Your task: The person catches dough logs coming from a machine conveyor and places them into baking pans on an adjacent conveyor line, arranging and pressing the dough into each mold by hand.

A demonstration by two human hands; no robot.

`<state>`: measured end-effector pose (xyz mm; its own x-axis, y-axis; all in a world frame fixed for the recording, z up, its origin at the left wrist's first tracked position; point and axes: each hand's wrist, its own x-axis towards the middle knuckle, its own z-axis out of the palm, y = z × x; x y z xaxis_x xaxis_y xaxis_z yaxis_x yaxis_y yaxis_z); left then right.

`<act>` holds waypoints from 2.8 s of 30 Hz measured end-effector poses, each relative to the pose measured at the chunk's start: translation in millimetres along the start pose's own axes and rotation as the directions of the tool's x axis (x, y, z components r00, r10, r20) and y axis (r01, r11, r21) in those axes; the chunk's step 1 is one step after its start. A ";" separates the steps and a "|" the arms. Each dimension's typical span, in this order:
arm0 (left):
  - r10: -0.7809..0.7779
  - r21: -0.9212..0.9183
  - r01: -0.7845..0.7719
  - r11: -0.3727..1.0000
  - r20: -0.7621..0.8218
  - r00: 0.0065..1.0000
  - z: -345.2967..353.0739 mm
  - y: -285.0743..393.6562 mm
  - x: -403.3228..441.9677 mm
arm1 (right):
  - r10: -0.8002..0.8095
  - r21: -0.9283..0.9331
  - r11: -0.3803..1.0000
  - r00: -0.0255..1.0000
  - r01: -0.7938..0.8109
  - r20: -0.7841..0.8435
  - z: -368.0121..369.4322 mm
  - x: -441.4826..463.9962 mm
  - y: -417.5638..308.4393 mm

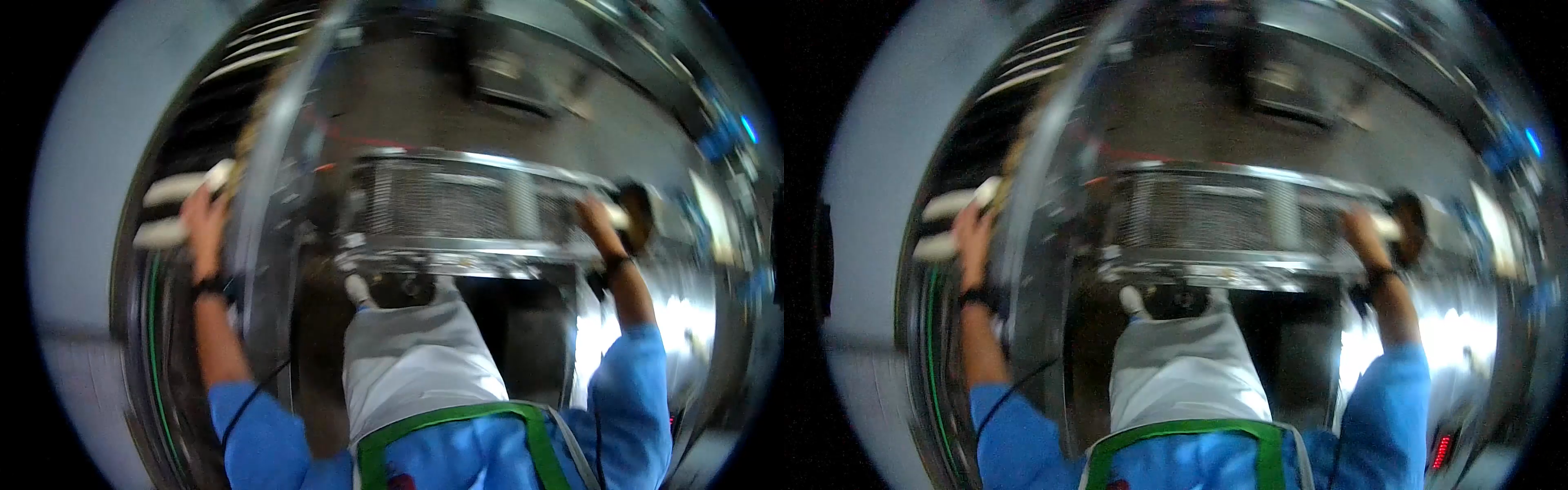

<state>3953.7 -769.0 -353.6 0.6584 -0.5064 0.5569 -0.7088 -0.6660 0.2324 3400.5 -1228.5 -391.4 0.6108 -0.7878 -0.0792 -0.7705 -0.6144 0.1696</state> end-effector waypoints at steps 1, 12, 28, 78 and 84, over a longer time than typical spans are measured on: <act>0.076 -0.013 -0.075 0.997 0.014 0.997 4.8 9.0 7.6 | -0.007 -0.099 0.995 1.000 0.007 0.004 -3.4 -1.2 1.3; 0.126 0.077 -0.123 0.989 -0.038 0.991 9.0 20.1 10.0 | 0.260 0.838 0.507 0.891 0.201 -0.371 -264.4 22.0 -27.1; 0.226 0.014 -0.226 0.974 -0.014 0.974 -30.3 12.3 -25.7 | -0.715 0.969 -0.223 0.658 0.103 -0.234 -292.0 121.5 -472.3; 0.141 0.024 -0.144 0.989 0.110 0.984 -102.5 8.7 -99.7 | 0.264 0.810 0.580 0.922 0.085 -0.285 -233.2 -28.4 17.1; 0.128 0.045 -0.134 0.990 0.114 0.985 -104.6 2.8 -95.9 | -0.050 0.748 0.420 0.836 0.514 -0.546 -376.5 -3.3 -115.5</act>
<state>3862.2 -665.1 -323.0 0.5867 -0.6464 0.4878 -0.7784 -0.6163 0.1195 3556.2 -1138.9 -40.9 0.6491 -0.6048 0.4614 -0.1465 -0.6946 -0.7043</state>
